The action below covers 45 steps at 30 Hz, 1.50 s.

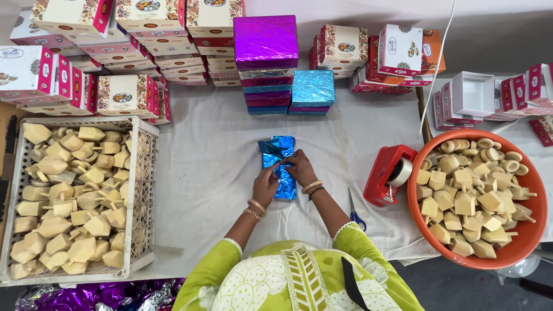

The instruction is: The person wraps small rectangular boxes in shiny metallic foil paper, folding the edges and securing them with clear tape. They place the wrapped boxes into a larger cardboard box and then proceed to wrap another box using a different color of foil.

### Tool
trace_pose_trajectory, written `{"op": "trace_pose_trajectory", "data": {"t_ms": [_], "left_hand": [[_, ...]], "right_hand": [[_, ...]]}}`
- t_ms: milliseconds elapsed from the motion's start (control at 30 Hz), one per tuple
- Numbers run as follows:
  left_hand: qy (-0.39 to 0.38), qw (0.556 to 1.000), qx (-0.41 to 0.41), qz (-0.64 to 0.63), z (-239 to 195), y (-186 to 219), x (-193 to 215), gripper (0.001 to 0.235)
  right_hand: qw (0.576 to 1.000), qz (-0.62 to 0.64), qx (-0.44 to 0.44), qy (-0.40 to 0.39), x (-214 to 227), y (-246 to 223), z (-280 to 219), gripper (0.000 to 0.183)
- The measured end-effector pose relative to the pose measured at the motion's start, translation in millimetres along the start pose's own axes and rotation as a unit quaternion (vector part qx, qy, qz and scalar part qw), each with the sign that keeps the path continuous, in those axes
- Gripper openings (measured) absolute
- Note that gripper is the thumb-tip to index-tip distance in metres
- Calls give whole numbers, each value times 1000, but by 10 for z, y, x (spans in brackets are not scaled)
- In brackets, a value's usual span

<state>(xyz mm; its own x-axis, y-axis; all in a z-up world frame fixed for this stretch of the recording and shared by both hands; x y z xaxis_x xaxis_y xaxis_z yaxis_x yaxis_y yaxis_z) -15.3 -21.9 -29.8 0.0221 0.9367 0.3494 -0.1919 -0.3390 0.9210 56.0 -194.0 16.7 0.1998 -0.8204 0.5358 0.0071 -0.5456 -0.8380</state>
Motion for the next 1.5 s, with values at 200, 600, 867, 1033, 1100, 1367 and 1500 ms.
{"op": "trace_pose_trajectory", "data": {"t_ms": [200,600,867,1033,1100,1367,1500], "left_hand": [[41,980,-127,150,-322,834,437,73],[64,973,-103,198,-294,521,227,11],[-55,960,-148,232,-299,597,4,34],[-99,947,-148,268,-317,501,-91,43],[-125,927,-173,307,-332,434,-145,43],[-196,882,-243,353,-512,540,-126,51],[-252,862,-300,321,-696,484,-144,40]], "right_hand": [[1000,-14,2,8,-21,4,-20,31],[1000,-18,2,4,0,4,3,33],[1000,-21,5,1,-51,110,18,30],[999,-35,-8,-19,97,-245,-67,27],[996,-77,34,-6,87,-256,-110,48],[998,-60,26,7,-79,112,-37,48],[1000,-27,4,-7,-67,72,-55,47]]}}
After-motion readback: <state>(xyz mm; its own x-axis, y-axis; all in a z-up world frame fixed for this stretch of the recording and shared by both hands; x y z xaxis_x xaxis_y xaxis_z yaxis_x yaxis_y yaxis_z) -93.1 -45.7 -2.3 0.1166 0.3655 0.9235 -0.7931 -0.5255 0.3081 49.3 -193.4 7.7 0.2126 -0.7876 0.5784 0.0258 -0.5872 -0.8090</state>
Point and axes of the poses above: each hand's wrist, its own z-axis towards the middle knuckle, its own x-axis out of the back of the hand, y = z × x, the point moved 2 cm from there along z, towards the middle knuckle, and after that the axes turned 9 degrees about -x, right-handed, at the moved point
